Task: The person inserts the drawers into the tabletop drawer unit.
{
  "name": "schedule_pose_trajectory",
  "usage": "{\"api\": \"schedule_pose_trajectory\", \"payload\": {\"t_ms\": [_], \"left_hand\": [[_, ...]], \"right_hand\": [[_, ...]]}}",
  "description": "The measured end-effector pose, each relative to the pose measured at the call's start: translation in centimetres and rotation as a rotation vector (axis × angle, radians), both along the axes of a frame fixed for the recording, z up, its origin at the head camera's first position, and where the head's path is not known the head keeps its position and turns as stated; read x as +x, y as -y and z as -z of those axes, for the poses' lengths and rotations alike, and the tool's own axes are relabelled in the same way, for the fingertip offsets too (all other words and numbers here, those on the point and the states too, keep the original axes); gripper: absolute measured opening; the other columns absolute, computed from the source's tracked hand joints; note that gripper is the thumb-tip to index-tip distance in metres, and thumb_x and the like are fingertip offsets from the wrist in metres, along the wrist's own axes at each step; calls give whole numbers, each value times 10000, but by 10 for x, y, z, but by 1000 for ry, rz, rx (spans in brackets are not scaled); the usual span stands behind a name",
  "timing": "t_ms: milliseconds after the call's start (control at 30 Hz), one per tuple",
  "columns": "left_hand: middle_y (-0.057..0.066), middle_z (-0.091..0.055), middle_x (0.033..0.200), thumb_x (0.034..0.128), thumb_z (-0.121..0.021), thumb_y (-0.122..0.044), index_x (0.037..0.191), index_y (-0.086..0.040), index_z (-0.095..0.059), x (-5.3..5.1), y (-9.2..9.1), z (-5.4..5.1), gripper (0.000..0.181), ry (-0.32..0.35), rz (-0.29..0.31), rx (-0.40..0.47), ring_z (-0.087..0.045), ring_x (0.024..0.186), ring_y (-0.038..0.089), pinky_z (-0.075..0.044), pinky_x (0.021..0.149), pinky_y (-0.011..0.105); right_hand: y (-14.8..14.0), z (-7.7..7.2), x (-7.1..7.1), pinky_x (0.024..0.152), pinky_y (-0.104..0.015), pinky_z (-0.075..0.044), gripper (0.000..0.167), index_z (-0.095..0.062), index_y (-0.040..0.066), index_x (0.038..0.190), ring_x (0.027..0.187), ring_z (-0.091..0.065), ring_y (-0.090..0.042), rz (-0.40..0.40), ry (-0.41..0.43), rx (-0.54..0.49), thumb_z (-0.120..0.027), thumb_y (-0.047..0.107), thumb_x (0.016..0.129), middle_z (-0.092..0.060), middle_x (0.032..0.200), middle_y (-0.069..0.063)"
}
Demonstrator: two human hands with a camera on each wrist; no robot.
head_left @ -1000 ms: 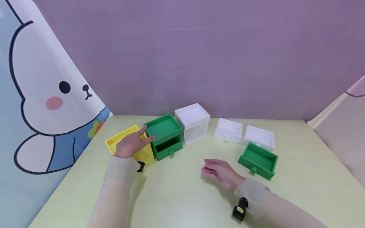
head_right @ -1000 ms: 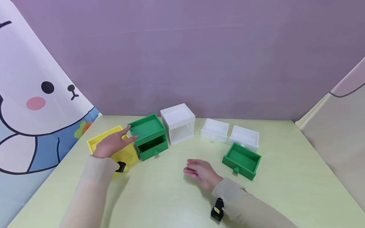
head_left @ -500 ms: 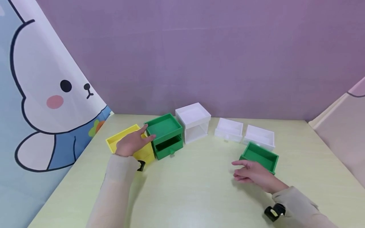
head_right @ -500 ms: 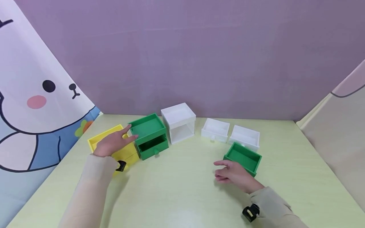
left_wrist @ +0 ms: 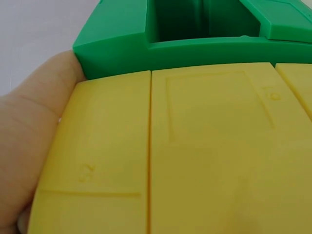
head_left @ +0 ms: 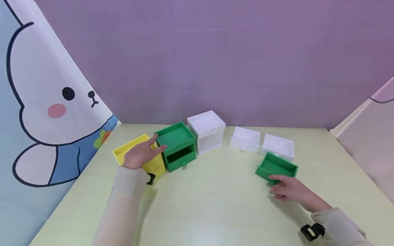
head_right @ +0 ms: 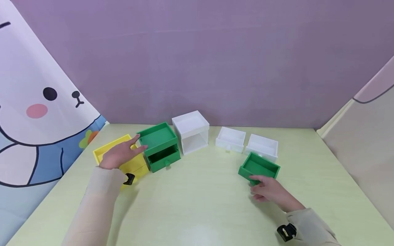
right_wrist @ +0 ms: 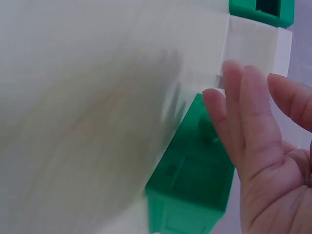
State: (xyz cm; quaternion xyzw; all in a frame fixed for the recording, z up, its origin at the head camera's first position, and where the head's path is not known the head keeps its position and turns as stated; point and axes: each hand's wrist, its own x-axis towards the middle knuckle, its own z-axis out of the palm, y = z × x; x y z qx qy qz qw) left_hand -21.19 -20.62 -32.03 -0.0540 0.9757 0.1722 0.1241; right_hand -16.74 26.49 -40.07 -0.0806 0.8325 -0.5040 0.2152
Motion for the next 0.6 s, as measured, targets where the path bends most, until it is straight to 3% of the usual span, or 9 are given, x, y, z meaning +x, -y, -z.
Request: {"api": "schedule_pose_trajectory", "payload": {"t_ms": [133,233,333,467,600], "left_hand": [[69,-580,761,903,-402,-678,1549,-215,-161,0,0,0,831,1,0,7,-343,513,167,-292,523,305],[75,-574,753,904,-403,-677,1549,-218,-162,0,1,1,828,-1,2,10,-335,509,164,-288,520,303],[74,-569,745,903,-404,-679,1549,-219,-164,0,1,1,829,-4,2,13,-335,510,163,-287,516,300],[68,-573,744,906,-407,-672,1548,-214,-167,-1,1,2,824,-11,3,18,-338,512,164,-286,508,297],[78,-564,726,906,-405,-674,1549,-213,-164,-1,1,2,827,-16,9,18,-321,499,157,-276,499,294]], "right_hand": [[-8,5,1,707,-329,-548,640,-215,-194,1408,811,-654,-227,0,25,-28,-562,106,961,-640,1039,-138],[-12,8,2,711,-324,-547,648,-188,-175,1426,821,-647,-218,-13,37,-47,-549,106,967,-611,1101,-244],[-13,11,2,722,-328,-545,667,-155,-149,1444,854,-643,-222,-33,48,-59,-547,101,966,-452,1280,-411],[-11,14,1,739,-339,-543,689,-143,-126,1460,939,-646,-253,-39,54,-59,-559,106,962,-237,1374,-461],[-8,16,-1,739,-347,-542,638,-277,-124,1433,968,-644,-228,36,36,-23,-604,91,930,-357,1352,-418]]}}
